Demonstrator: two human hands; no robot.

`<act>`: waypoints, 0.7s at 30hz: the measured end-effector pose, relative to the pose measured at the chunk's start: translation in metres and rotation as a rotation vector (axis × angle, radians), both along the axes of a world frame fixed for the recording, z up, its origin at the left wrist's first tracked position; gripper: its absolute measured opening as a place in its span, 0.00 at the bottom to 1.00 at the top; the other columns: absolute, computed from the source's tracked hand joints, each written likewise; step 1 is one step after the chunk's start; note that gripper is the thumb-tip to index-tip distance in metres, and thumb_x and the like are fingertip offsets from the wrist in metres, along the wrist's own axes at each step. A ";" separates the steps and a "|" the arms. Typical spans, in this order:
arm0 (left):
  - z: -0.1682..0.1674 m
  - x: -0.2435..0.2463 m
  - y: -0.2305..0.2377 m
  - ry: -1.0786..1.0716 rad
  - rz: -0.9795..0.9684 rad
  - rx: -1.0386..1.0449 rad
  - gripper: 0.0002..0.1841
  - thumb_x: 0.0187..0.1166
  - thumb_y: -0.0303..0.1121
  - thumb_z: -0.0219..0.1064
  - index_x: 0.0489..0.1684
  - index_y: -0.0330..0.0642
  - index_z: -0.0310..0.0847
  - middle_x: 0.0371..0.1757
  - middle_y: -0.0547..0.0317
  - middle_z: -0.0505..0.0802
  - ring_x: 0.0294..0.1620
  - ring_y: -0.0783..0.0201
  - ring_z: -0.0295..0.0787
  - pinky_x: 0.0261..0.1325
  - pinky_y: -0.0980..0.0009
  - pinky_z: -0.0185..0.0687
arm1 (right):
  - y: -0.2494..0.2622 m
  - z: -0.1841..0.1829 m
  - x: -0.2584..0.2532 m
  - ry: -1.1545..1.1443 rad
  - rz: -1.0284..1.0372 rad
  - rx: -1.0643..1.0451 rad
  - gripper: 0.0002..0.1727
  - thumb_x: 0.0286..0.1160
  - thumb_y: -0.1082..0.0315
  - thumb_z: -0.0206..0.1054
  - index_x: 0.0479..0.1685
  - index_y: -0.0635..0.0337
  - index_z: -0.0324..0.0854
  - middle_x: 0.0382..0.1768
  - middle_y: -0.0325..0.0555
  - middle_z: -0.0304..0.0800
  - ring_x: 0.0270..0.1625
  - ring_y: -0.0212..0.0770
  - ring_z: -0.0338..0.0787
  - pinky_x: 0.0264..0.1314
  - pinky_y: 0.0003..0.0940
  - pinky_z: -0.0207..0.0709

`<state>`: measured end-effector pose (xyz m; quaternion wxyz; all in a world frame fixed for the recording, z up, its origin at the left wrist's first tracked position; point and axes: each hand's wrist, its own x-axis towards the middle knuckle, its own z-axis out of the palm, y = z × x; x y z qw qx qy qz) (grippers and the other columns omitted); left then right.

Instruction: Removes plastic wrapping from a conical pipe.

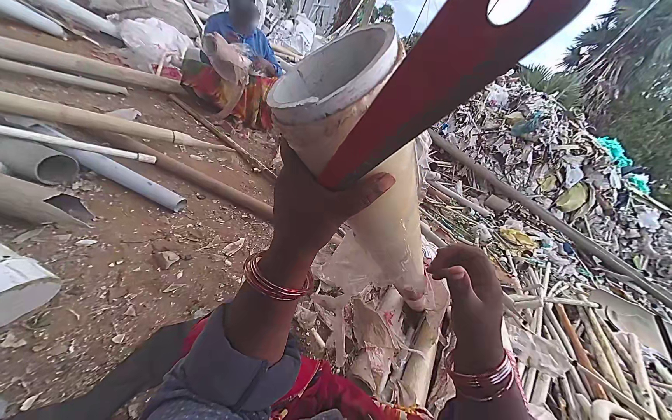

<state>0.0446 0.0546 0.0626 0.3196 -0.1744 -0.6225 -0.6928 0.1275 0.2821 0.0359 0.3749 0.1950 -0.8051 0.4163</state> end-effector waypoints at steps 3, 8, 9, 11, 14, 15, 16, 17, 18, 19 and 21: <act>0.001 0.001 0.000 -0.005 0.005 0.001 0.52 0.51 0.62 0.83 0.76 0.43 0.64 0.50 0.71 0.89 0.49 0.84 0.88 0.52 0.80 0.86 | -0.034 0.023 -0.002 0.027 -0.330 0.362 0.34 0.75 0.33 0.62 0.43 0.59 0.88 0.36 0.37 0.91 0.38 0.22 0.87 0.39 0.19 0.78; 0.003 0.000 0.000 -0.033 0.027 -0.003 0.52 0.51 0.63 0.83 0.76 0.44 0.64 0.51 0.71 0.89 0.49 0.85 0.88 0.52 0.80 0.86 | -0.077 0.030 -0.012 0.009 -0.597 0.612 0.24 0.79 0.51 0.65 0.24 0.64 0.84 0.17 0.49 0.82 0.21 0.47 0.86 0.22 0.43 0.71; 0.003 -0.001 -0.002 -0.047 0.028 -0.007 0.52 0.52 0.62 0.83 0.78 0.43 0.64 0.51 0.69 0.89 0.49 0.83 0.88 0.52 0.78 0.86 | -0.077 0.027 -0.015 0.021 -0.580 0.616 0.22 0.82 0.56 0.62 0.23 0.63 0.84 0.17 0.49 0.83 0.21 0.46 0.87 0.21 0.41 0.71; 0.001 -0.002 -0.005 -0.057 0.013 0.006 0.49 0.55 0.58 0.83 0.76 0.45 0.64 0.51 0.69 0.89 0.49 0.82 0.88 0.51 0.78 0.86 | -0.070 0.017 -0.021 0.010 -0.504 0.566 0.22 0.84 0.60 0.57 0.21 0.62 0.81 0.15 0.45 0.78 0.19 0.40 0.81 0.21 0.36 0.68; 0.001 -0.014 -0.003 -0.018 0.044 0.071 0.51 0.46 0.60 0.85 0.71 0.41 0.67 0.48 0.74 0.89 0.48 0.86 0.88 0.53 0.81 0.86 | -0.061 -0.003 -0.028 0.050 -0.446 0.488 0.22 0.83 0.63 0.55 0.16 0.61 0.76 0.13 0.41 0.70 0.16 0.34 0.73 0.20 0.30 0.62; 0.001 -0.018 -0.003 -0.018 0.053 0.078 0.52 0.44 0.61 0.85 0.70 0.40 0.67 0.47 0.74 0.89 0.47 0.87 0.87 0.52 0.82 0.86 | -0.058 -0.014 -0.028 0.054 -0.450 0.475 0.23 0.84 0.62 0.54 0.15 0.60 0.74 0.12 0.41 0.68 0.16 0.34 0.72 0.19 0.30 0.61; 0.002 -0.021 -0.004 -0.032 0.064 0.076 0.53 0.43 0.62 0.85 0.69 0.40 0.67 0.46 0.75 0.89 0.45 0.88 0.87 0.50 0.83 0.86 | -0.054 -0.029 -0.028 0.037 -0.461 0.458 0.24 0.84 0.62 0.53 0.15 0.60 0.73 0.11 0.41 0.68 0.15 0.36 0.73 0.19 0.31 0.62; 0.002 -0.023 -0.006 -0.060 0.067 0.073 0.54 0.43 0.63 0.84 0.71 0.41 0.66 0.46 0.75 0.88 0.43 0.87 0.86 0.47 0.82 0.85 | -0.047 -0.049 -0.028 -0.008 -0.465 0.430 0.24 0.85 0.61 0.52 0.16 0.61 0.74 0.12 0.43 0.69 0.15 0.38 0.74 0.19 0.34 0.64; 0.003 -0.026 -0.008 -0.098 0.067 0.076 0.53 0.44 0.63 0.84 0.72 0.42 0.65 0.45 0.75 0.88 0.40 0.87 0.86 0.41 0.82 0.85 | -0.039 -0.071 -0.026 -0.080 -0.458 0.384 0.25 0.86 0.60 0.51 0.19 0.64 0.78 0.13 0.45 0.72 0.17 0.40 0.77 0.21 0.38 0.68; 0.004 -0.028 -0.010 -0.124 0.067 0.084 0.52 0.46 0.62 0.84 0.72 0.43 0.65 0.44 0.75 0.87 0.35 0.86 0.85 0.34 0.83 0.84 | -0.031 -0.093 -0.024 -0.157 -0.433 0.320 0.26 0.88 0.59 0.50 0.23 0.66 0.80 0.13 0.45 0.74 0.18 0.40 0.79 0.23 0.39 0.72; 0.004 -0.030 -0.011 -0.152 0.067 0.098 0.50 0.48 0.61 0.84 0.71 0.45 0.64 0.43 0.75 0.86 0.31 0.86 0.84 0.29 0.84 0.81 | -0.021 -0.123 -0.022 -0.271 -0.360 0.176 0.27 0.91 0.55 0.48 0.28 0.65 0.81 0.14 0.37 0.72 0.17 0.30 0.75 0.23 0.30 0.72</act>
